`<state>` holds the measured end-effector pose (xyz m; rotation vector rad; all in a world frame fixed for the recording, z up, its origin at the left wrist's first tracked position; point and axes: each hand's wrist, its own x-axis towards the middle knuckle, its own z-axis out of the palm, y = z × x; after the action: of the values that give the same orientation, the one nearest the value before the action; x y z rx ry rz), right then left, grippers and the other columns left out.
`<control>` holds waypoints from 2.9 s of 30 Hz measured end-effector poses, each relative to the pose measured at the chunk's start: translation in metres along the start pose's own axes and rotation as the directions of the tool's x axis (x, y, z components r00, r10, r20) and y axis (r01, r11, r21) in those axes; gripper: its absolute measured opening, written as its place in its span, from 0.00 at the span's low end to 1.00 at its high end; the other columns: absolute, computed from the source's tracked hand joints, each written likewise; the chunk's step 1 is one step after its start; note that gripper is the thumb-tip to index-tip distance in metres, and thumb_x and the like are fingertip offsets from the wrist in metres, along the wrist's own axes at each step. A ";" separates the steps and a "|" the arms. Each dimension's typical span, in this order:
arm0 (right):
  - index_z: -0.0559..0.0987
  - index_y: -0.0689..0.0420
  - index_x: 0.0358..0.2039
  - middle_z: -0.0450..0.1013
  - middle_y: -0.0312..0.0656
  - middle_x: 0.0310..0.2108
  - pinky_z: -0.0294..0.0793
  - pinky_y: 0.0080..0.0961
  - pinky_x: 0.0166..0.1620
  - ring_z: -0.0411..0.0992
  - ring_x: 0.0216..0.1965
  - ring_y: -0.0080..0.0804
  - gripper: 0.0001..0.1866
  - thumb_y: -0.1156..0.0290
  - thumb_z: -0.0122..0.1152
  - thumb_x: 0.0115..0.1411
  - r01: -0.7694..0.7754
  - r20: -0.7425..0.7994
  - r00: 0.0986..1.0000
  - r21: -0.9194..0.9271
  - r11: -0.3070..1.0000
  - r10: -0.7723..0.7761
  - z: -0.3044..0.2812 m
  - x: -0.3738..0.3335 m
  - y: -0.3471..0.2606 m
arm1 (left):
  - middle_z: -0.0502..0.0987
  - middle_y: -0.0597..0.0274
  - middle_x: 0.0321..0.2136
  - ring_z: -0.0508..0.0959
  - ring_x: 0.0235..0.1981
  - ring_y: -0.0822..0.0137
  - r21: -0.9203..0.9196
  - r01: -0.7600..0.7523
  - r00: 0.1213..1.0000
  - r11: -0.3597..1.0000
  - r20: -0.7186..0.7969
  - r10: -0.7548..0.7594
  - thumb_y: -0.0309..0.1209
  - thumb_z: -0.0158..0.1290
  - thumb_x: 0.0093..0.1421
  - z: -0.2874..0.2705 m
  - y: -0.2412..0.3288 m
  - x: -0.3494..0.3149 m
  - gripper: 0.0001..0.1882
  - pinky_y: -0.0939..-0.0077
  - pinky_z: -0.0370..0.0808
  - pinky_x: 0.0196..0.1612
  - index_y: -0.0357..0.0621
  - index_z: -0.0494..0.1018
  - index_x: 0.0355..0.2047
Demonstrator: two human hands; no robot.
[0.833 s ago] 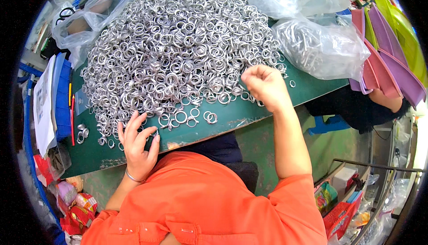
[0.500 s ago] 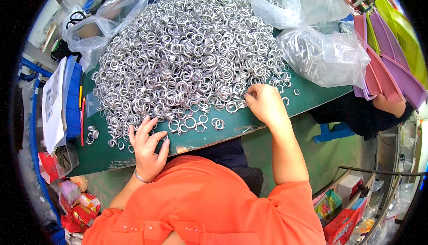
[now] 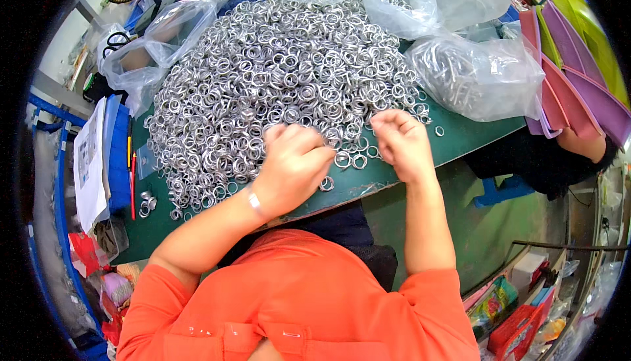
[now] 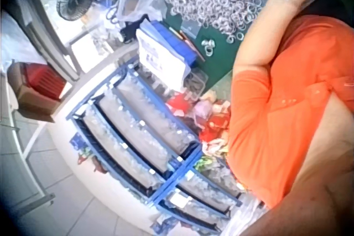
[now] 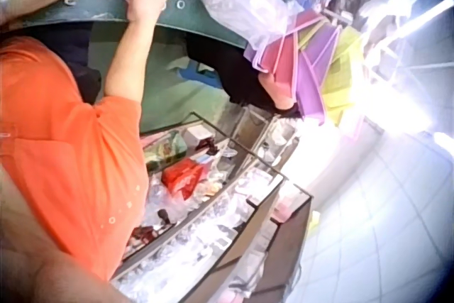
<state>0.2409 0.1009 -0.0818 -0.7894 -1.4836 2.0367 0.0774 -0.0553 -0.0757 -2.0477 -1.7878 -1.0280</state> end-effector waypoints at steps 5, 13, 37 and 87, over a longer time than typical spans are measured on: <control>0.79 0.57 0.29 0.74 0.45 0.25 0.73 0.34 0.31 0.74 0.27 0.40 0.05 0.73 0.60 0.49 0.321 0.230 0.920 -0.906 0.276 -0.317 0.023 -0.019 0.002 | 0.69 0.65 0.24 0.68 0.33 0.63 0.145 0.013 0.968 0.989 0.247 -0.049 0.29 0.53 0.43 0.043 0.001 0.026 0.03 0.63 0.59 0.38 0.50 0.75 0.16; 0.77 0.57 0.22 0.72 0.43 0.24 0.73 0.38 0.29 0.73 0.27 0.44 0.06 0.68 0.58 0.50 0.363 0.357 0.913 -0.932 -0.008 -0.196 0.028 -0.010 -0.002 | 0.69 0.64 0.27 0.67 0.35 0.62 0.104 -0.033 0.948 0.994 0.318 -0.002 0.29 0.51 0.45 0.038 -0.001 0.029 0.04 0.61 0.58 0.42 0.50 0.75 0.16; 0.73 0.62 0.29 0.70 0.47 0.31 0.68 0.33 0.36 0.68 0.32 0.44 0.08 0.77 0.59 0.46 0.717 0.625 0.696 -0.585 0.378 -0.354 0.107 -0.013 -0.028 | 0.71 0.51 0.41 0.74 0.43 0.55 -0.429 0.176 0.562 -0.886 0.783 -0.268 0.43 0.35 0.67 -0.020 -0.009 -0.025 0.20 0.61 0.73 0.47 0.37 0.67 0.42; 0.75 0.61 0.27 0.71 0.46 0.36 0.67 0.32 0.42 0.68 0.37 0.43 0.12 0.86 0.56 0.40 0.703 0.395 0.602 -0.675 0.226 -0.694 0.124 -0.019 0.066 | 0.78 0.60 0.30 0.78 0.29 0.73 -0.830 0.508 0.410 0.232 -0.004 -0.912 0.22 0.54 0.56 -0.139 -0.100 -0.098 0.09 0.84 0.75 0.33 0.36 0.72 0.38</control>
<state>0.1641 -0.0138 -0.1120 -0.2219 -2.2295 0.6068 -0.0649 -0.1908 -0.0635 -0.6596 -2.2402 -2.6649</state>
